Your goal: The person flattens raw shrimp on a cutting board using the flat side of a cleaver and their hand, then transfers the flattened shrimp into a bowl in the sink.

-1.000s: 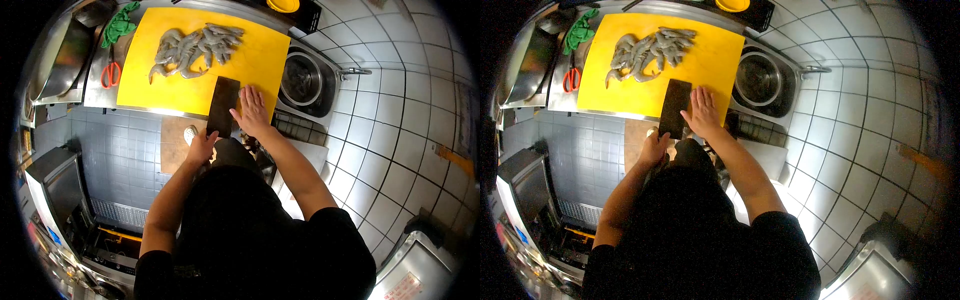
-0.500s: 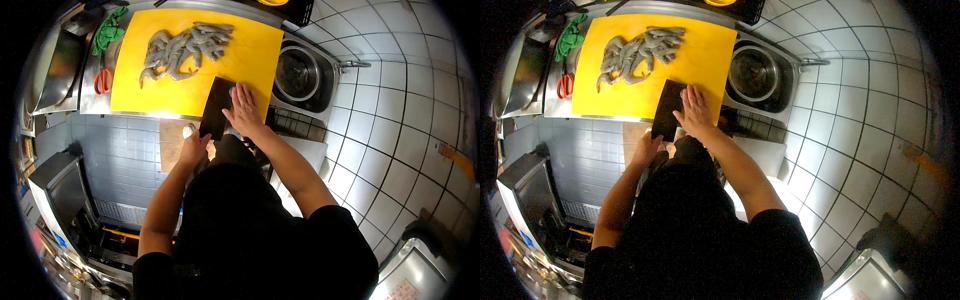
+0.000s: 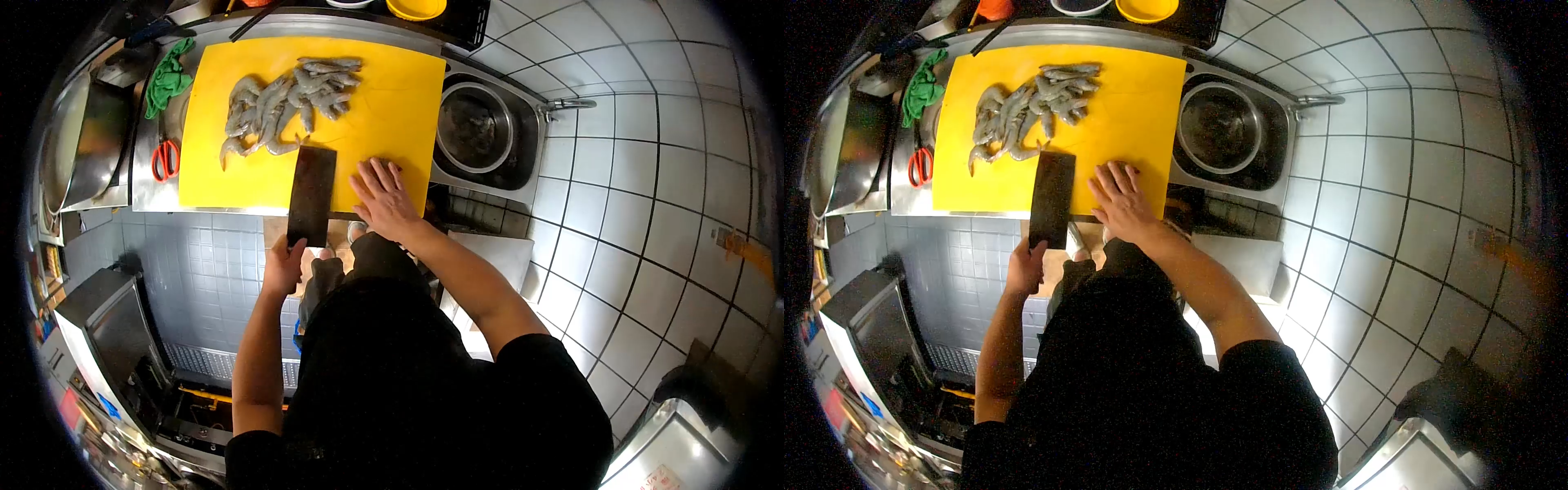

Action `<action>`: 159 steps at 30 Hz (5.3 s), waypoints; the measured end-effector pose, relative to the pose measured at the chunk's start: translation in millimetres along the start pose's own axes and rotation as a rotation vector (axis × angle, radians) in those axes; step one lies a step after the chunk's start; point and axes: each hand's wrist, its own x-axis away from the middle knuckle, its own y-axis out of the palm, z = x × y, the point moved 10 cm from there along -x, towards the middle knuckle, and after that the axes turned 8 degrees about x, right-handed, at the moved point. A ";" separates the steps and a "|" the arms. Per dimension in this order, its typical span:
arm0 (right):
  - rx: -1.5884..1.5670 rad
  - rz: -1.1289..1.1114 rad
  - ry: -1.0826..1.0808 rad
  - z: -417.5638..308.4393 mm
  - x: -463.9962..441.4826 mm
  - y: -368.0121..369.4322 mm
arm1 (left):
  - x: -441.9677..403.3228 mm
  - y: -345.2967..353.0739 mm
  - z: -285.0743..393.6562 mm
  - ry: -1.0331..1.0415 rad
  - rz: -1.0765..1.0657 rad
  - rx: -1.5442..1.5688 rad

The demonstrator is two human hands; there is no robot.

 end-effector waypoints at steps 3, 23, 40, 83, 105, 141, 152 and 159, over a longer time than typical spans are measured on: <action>-0.016 -0.010 0.054 33.4 -2.0 0.1 | 13.1 -1.5 -12.4 -0.034 0.030 0.036; -0.033 0.173 -0.027 -70.8 -198.1 -7.4 | 91.0 -62.9 -56.2 0.043 0.390 0.330; -0.467 -0.029 0.649 93.2 -38.5 -10.7 | 71.6 -56.7 -69.9 0.133 0.213 0.239; -0.662 -0.447 0.843 195.0 51.2 41.3 | 21.4 20.9 -45.8 0.141 0.154 0.065; -0.924 -0.565 0.763 200.9 68.1 64.7 | 20.3 39.4 -15.3 0.084 0.120 0.118; -0.843 -0.468 0.744 173.7 92.8 57.5 | 16.1 43.5 17.2 0.100 0.122 0.057; -0.898 -0.216 0.962 237.4 136.7 32.2 | 3.0 41.4 -11.4 0.157 0.139 0.142; -1.005 0.137 1.363 383.6 221.5 10.4 | 20.2 37.0 15.6 0.036 0.151 0.061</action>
